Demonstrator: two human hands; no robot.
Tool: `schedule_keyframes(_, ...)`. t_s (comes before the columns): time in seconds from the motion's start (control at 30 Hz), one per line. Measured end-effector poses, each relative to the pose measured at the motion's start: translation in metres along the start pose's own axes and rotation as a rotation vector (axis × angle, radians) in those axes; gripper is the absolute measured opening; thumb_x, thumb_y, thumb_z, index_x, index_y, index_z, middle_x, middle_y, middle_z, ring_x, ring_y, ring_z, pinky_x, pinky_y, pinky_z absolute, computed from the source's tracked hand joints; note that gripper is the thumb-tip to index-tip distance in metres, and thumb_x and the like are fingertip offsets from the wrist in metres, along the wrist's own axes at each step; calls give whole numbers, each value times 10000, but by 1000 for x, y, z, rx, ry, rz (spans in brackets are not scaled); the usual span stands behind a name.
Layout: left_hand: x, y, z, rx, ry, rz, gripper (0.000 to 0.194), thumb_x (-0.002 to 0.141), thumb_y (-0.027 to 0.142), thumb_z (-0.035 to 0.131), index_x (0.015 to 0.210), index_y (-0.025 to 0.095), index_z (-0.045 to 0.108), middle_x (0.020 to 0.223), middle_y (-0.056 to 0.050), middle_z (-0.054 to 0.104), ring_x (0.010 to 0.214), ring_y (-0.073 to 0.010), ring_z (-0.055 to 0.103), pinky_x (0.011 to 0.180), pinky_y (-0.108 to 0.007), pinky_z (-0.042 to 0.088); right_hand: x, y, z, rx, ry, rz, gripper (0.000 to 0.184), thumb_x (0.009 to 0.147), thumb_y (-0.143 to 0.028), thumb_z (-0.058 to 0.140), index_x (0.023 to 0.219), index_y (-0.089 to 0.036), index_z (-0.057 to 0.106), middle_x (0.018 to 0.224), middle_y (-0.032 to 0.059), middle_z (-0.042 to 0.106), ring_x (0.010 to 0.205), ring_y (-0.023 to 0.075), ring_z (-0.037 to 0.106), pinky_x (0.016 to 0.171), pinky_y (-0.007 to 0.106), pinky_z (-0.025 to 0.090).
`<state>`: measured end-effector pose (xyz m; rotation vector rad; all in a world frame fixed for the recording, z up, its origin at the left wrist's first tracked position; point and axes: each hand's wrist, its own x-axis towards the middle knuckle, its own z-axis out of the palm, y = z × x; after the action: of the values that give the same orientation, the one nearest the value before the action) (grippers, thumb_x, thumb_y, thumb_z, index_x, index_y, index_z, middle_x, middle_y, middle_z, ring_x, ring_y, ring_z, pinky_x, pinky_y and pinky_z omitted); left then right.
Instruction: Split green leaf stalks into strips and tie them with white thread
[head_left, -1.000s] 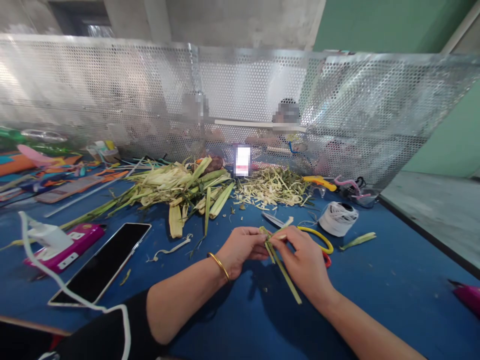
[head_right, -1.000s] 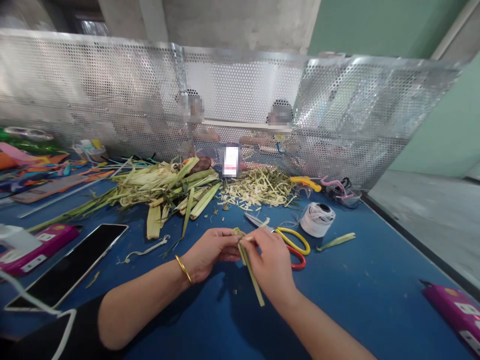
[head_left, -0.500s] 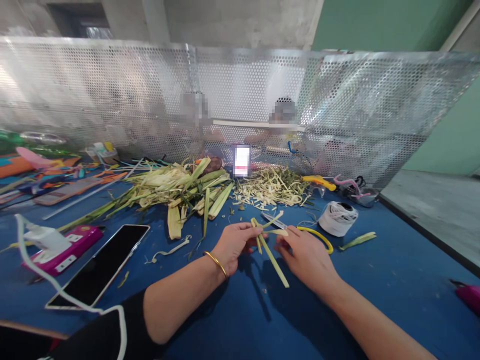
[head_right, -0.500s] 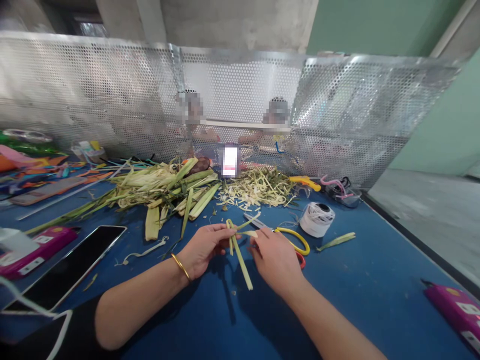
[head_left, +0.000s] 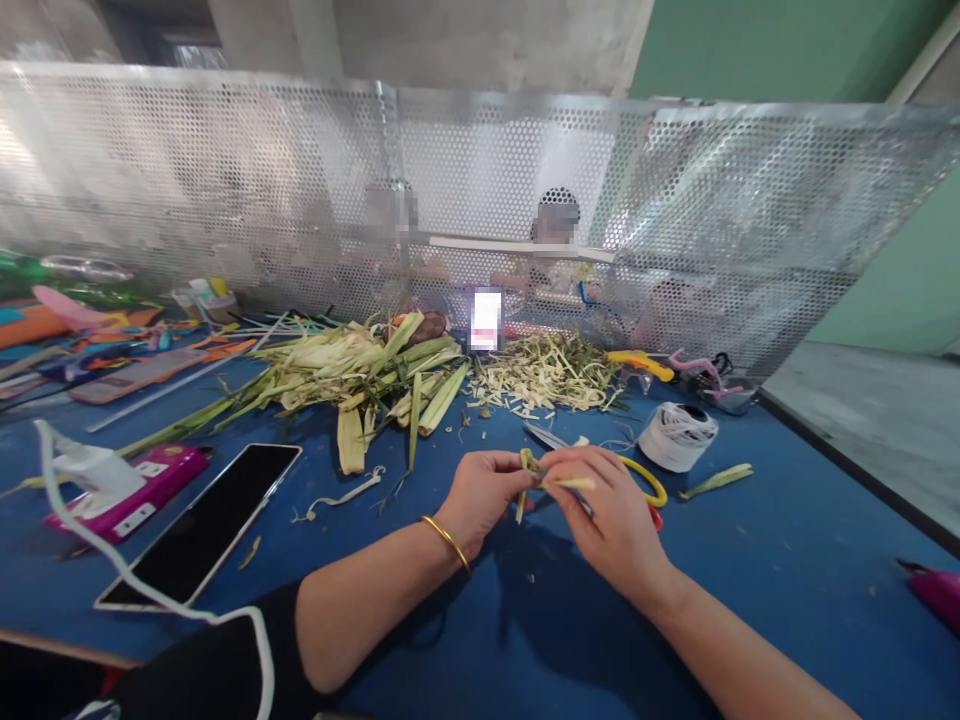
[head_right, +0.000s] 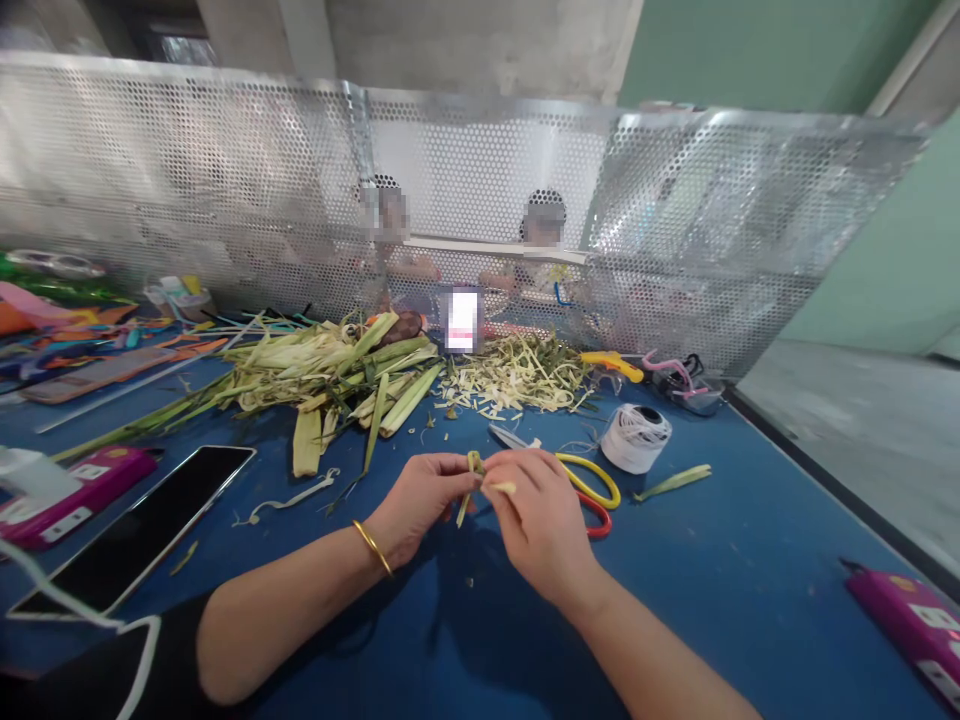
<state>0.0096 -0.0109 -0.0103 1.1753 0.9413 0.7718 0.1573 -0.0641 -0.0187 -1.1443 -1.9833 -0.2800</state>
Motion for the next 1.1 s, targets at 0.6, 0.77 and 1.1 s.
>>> schedule_keyframes(0.6,-1,-15,8,88,-66,112,222,656,306,693,798,136,715,652,0,652,599,-99,541,557,-198,381,0,13,17,380,-83,890,278,741,-427,532,594,-194,495,513,-22,495,478,119,419,452,244,318)
schedule_keyframes(0.77,6,-15,4,-148,37,-4,220,621,250,748,786,117,690,709,-47,691,609,-106,604,605,-207,445,1,7,13,578,-87,978,285,725,-479,585,719,-206,505,514,-42,522,418,107,419,411,234,320)
schedule_keyframes(1.1,4,-7,1,-124,-52,-61,114,670,191,693,746,107,707,685,-43,681,573,-85,593,574,-192,439,7,-1,-2,609,79,717,182,743,-369,615,741,-190,648,633,8,602,570,140,548,575,269,436)
